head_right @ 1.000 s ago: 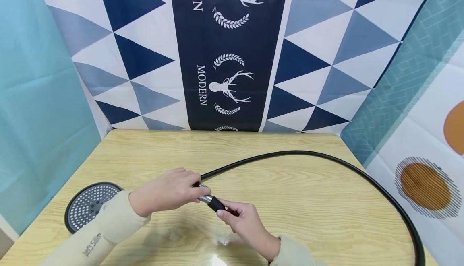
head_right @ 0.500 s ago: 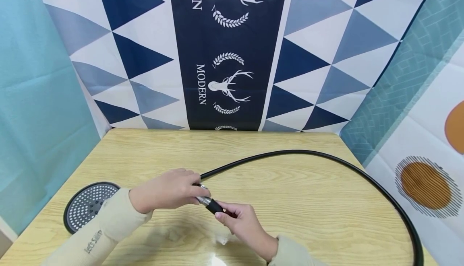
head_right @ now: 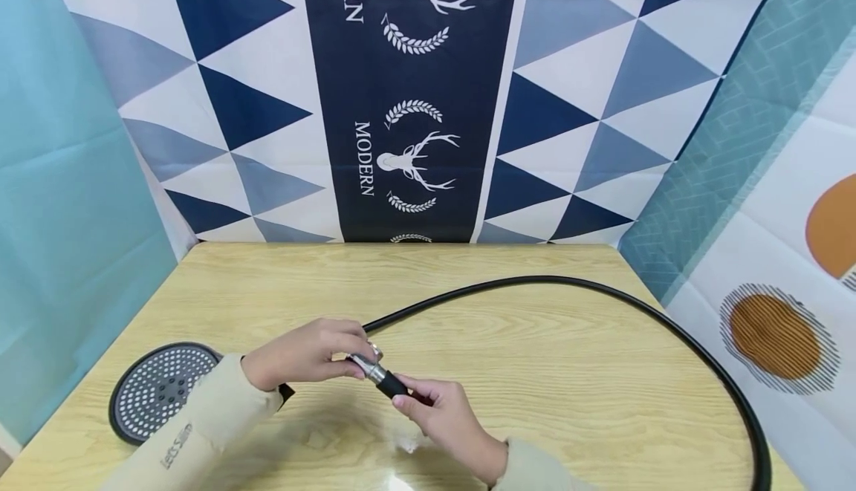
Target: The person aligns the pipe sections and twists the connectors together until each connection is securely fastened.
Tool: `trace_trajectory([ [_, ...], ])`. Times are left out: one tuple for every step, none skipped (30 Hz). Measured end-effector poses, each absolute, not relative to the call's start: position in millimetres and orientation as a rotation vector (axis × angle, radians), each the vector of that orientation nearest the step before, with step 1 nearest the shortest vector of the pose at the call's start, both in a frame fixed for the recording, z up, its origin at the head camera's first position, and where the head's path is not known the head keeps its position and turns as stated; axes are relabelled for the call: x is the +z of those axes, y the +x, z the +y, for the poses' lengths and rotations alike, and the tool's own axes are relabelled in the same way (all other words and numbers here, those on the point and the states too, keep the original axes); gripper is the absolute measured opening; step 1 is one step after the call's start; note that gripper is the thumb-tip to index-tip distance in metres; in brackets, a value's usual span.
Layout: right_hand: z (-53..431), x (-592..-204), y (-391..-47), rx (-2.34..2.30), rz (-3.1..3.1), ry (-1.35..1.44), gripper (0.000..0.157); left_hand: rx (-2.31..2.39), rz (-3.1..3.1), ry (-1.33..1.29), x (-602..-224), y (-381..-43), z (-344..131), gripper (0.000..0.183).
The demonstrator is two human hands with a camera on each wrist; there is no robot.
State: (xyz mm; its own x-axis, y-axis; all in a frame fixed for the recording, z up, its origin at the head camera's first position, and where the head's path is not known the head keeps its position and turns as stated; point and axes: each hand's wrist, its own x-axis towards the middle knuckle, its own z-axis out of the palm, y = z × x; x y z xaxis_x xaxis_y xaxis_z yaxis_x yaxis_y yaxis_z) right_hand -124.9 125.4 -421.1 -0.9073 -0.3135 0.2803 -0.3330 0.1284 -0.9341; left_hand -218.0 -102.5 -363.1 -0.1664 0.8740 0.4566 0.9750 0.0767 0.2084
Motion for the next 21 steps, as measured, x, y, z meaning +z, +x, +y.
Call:
trace_trajectory([
  [125,-421,-125,1.945,-2.355,0.664,0.033,-0.700,-2.118,-1.872,-364,-218,-102,0.016],
  [125,-420,-126,1.936,-2.366,0.651,0.034,-0.708,-2.107,-1.867,-365,-218,-102,0.015],
  [125,-420,-126,1.934,-2.379,0.636,0.034,-0.717,-2.100,-1.866,-365,-218,-101,0.015],
  [124,-419,-126,1.932,-2.393,0.623,0.034,-0.718,-2.095,-1.862,-365,-218,-101,0.014],
  [124,-419,-127,1.931,-2.410,0.610,0.034,-0.719,-2.095,-1.858,-365,-218,-101,0.015],
  [124,-418,-127,1.932,-2.424,0.601,0.034,-0.713,-2.092,-1.855,-365,-218,-101,0.015],
  [124,-417,-127,1.931,-2.438,0.592,0.034,-0.711,-2.089,-1.852,-366,-218,-101,0.015],
  [124,-416,-128,1.928,-2.450,0.582,0.034,-0.710,-2.085,-1.849,-366,-218,-102,0.015],
  [124,-415,-128,1.928,-2.458,0.572,0.034,-0.708,-2.078,-1.845,-366,-218,-102,0.015],
  [123,-415,-129,1.921,-2.465,0.564,0.033,-0.712,-2.072,-1.839,-366,-218,-103,0.015],
  [123,-414,-130,1.916,-2.472,0.552,0.033,-0.716,-2.067,-1.836,-367,-218,-103,0.016],
  [122,-413,-130,1.911,-2.479,0.533,0.032,-0.715,-2.060,-1.832,-367,-218,-103,0.016],
  [122,-412,-131,1.898,-2.487,0.517,0.032,-0.716,-2.055,-1.831,-367,-219,-104,0.016],
  [121,-412,-132,1.890,-2.493,0.494,0.031,-0.715,-2.051,-1.830,-368,-219,-104,0.016],
  [121,-411,-132,1.892,-2.495,0.468,0.031,-0.717,-2.055,-1.828,-368,-220,-104,0.016],
  [120,-411,-133,1.893,-2.496,0.441,0.030,-0.718,-2.060,-1.826,-368,-220,-104,0.016],
  [119,-411,-134,1.894,-2.497,0.415,0.028,-0.714,-2.066,-1.824,-368,-221,-104,0.016],
  [119,-411,-135,1.892,-2.495,0.397,0.026,-0.714,-2.073,-1.822,-368,-222,-104,0.016],
  [119,-411,-137,1.894,-2.483,0.392,0.025,-0.715,-2.080,-1.816,-368,-223,-104,0.016],
  [119,-410,-139,1.898,-2.476,0.373,0.023,-0.718,-2.087,-1.807,-367,-224,-104,0.017],
  [119,-410,-141,1.896,-2.469,0.362,0.023,-0.723,-2.095,-1.797,-368,-225,-104,0.017],
])
